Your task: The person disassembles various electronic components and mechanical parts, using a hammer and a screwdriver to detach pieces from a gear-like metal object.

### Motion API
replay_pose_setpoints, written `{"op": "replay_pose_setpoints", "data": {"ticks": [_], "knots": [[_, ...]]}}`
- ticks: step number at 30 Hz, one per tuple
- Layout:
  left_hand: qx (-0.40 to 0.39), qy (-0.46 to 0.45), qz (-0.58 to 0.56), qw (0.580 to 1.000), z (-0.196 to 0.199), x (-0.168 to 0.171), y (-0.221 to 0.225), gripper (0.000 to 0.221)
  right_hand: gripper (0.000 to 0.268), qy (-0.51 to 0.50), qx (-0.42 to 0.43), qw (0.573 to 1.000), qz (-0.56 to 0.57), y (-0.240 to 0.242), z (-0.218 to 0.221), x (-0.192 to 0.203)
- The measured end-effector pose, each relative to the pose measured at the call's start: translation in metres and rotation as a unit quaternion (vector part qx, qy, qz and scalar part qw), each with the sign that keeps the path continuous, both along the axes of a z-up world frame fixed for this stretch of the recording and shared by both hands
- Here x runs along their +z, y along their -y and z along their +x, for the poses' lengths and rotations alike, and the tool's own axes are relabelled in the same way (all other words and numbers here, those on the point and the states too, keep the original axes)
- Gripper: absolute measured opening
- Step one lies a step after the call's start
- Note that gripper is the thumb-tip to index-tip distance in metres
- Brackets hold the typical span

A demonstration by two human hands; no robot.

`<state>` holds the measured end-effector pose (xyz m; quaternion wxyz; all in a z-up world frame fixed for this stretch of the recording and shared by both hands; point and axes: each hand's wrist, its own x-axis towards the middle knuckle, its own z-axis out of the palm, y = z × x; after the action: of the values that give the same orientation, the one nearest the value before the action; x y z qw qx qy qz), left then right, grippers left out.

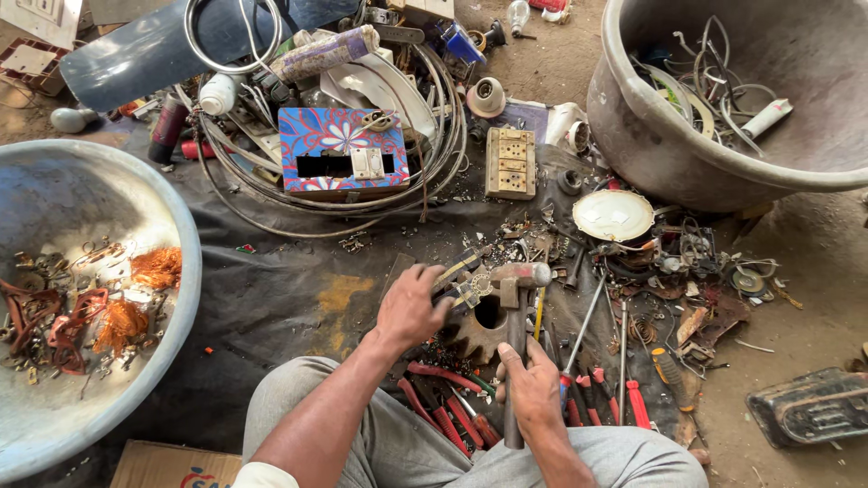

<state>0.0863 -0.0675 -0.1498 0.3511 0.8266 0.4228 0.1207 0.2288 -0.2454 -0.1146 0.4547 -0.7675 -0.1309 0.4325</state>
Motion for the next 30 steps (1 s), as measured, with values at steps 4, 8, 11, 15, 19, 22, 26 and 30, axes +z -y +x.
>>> {"op": "replay_pose_setpoints", "data": {"ticks": [4,8,11,15,19,22,26,30], "knots": [[-0.043,-0.013,0.129,0.991,0.018,0.017,0.012,0.078,0.022,-0.032,-0.018,0.999,-0.005,0.0,-0.001,-0.01],[-0.063,-0.063,0.054,0.995,0.033,0.018,0.018,0.067,0.02,-0.069,-0.045,0.997,-0.011,0.001,-0.004,-0.021],[0.003,0.026,0.015,1.0,0.033,0.0,0.015,0.049,0.02,-0.109,-0.063,0.991,0.038,0.004,-0.004,-0.021],[0.13,0.339,-0.3,0.882,0.018,-0.005,-0.011,0.046,0.018,-0.163,-0.054,0.985,-0.004,0.009,-0.01,-0.017],[0.06,0.478,-0.522,0.704,0.002,0.003,-0.007,0.041,0.038,0.127,0.187,0.96,-0.166,0.01,-0.007,-0.011],[0.006,0.433,-0.495,0.754,-0.004,0.004,0.011,0.048,0.042,0.363,0.217,0.898,-0.124,0.014,-0.016,0.01],[-0.056,0.431,-0.392,0.811,-0.008,0.001,0.037,0.042,0.039,0.222,0.124,0.949,0.189,0.005,-0.022,0.016],[-0.122,0.42,-0.283,0.853,-0.016,0.017,0.059,0.039,0.02,-0.091,0.053,0.961,0.257,-0.006,-0.029,-0.014]]}}
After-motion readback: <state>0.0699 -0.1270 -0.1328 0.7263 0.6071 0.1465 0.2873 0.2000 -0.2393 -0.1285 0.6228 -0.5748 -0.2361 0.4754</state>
